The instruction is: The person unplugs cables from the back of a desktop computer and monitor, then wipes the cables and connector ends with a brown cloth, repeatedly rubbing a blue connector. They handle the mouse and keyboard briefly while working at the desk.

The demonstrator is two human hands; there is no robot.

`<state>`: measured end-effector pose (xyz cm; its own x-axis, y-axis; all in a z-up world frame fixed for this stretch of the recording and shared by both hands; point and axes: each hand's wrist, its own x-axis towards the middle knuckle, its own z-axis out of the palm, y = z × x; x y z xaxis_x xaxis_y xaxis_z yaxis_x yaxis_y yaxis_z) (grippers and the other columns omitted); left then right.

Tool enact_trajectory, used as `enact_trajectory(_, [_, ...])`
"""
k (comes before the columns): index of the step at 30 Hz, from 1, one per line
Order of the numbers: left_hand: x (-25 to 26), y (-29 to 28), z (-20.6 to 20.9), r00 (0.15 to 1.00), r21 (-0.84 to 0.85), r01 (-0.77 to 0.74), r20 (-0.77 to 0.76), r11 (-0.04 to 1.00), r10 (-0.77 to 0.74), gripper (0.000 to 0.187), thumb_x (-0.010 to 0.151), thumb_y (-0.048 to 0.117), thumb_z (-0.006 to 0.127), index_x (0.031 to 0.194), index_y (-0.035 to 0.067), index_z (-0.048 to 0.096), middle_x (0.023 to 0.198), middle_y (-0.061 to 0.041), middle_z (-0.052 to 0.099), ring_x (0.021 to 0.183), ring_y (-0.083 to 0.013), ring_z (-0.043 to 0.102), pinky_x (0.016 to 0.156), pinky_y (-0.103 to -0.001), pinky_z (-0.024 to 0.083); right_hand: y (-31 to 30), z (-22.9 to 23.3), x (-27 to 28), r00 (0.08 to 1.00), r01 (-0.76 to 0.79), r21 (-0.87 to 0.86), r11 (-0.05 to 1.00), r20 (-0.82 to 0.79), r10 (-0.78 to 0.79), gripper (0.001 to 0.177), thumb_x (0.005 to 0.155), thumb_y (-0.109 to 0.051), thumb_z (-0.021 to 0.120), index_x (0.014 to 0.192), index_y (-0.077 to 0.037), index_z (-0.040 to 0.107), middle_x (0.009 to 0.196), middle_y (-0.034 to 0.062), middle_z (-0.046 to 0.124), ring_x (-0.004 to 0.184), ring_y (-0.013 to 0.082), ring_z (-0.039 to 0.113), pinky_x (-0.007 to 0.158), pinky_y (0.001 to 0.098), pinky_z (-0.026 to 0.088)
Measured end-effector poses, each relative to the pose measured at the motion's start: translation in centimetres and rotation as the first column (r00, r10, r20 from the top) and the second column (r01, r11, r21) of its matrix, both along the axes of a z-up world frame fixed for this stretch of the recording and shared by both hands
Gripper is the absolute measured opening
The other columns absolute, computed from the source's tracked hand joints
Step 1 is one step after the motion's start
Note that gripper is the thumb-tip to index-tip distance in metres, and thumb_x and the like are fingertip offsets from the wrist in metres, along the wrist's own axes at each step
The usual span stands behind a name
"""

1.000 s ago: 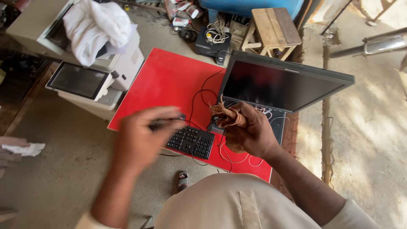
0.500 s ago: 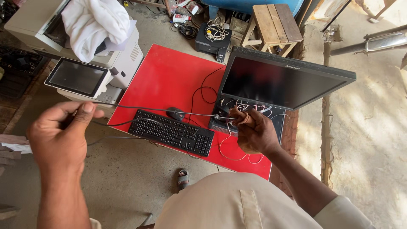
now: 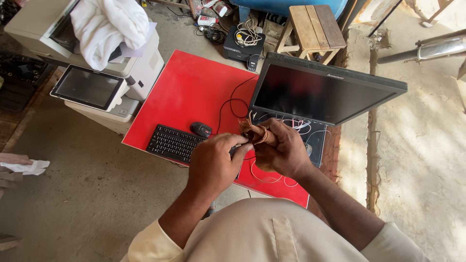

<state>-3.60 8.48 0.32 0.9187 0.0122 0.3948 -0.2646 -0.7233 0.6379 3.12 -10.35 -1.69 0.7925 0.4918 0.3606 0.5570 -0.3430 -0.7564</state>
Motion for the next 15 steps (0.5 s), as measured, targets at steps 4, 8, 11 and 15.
enact_trajectory(4, [-0.5,2.1,1.3,0.998,-0.164,0.049,0.057,0.985,-0.040,0.018,0.090,0.022,0.077,0.093,0.005,0.076,0.087,-0.009,0.078,0.077,-0.0213,0.076,0.069,-0.034,0.058,-1.1,-2.1,0.6,0.987,0.075,-0.024,0.997,-0.140,-0.077,0.031,0.079,-0.005,0.077,0.107,-0.007,0.064,0.098,0.0051,0.073,0.088,0.0178,0.075,0.077,0.0315,0.059])
enact_trajectory(8, [-2.2,7.2,4.0,0.999,-0.431,-0.051,-0.022,0.901,0.046,0.014,0.094,0.021,0.075,0.097,0.008,0.076,0.088,-0.004,0.078,0.081,-0.0117,0.074,0.072,-0.027,0.060,-3.6,-5.2,1.9,0.931,0.302,-0.100,0.948,-0.182,-0.315,0.031,0.079,-0.008,0.075,0.110,-0.010,0.067,0.103,0.0055,0.075,0.092,0.0189,0.074,0.081,0.0339,0.058])
enact_trajectory(11, [-3.5,11.1,5.6,0.982,-0.439,-0.180,-0.027,0.880,0.188,0.014,0.096,0.016,0.077,0.104,0.005,0.075,0.091,-0.007,0.077,0.078,-0.0108,0.070,0.069,-0.025,0.056,-4.4,-7.5,2.7,0.920,0.354,-0.083,0.932,-0.149,-0.363,0.030,0.079,-0.011,0.077,0.108,-0.010,0.069,0.105,0.0072,0.073,0.095,0.0211,0.073,0.084,0.0351,0.058])
enact_trajectory(15, [-4.4,12.0,6.6,0.987,-0.498,-0.099,0.064,0.861,0.150,0.014,0.101,0.010,0.075,0.110,0.001,0.072,0.097,-0.010,0.076,0.088,-0.0118,0.072,0.083,-0.025,0.059,-4.0,-9.9,3.1,0.910,0.379,-0.108,0.919,-0.138,-0.392,0.029,0.081,-0.019,0.076,0.108,-0.010,0.067,0.104,0.0058,0.072,0.095,0.0241,0.073,0.082,0.0356,0.057])
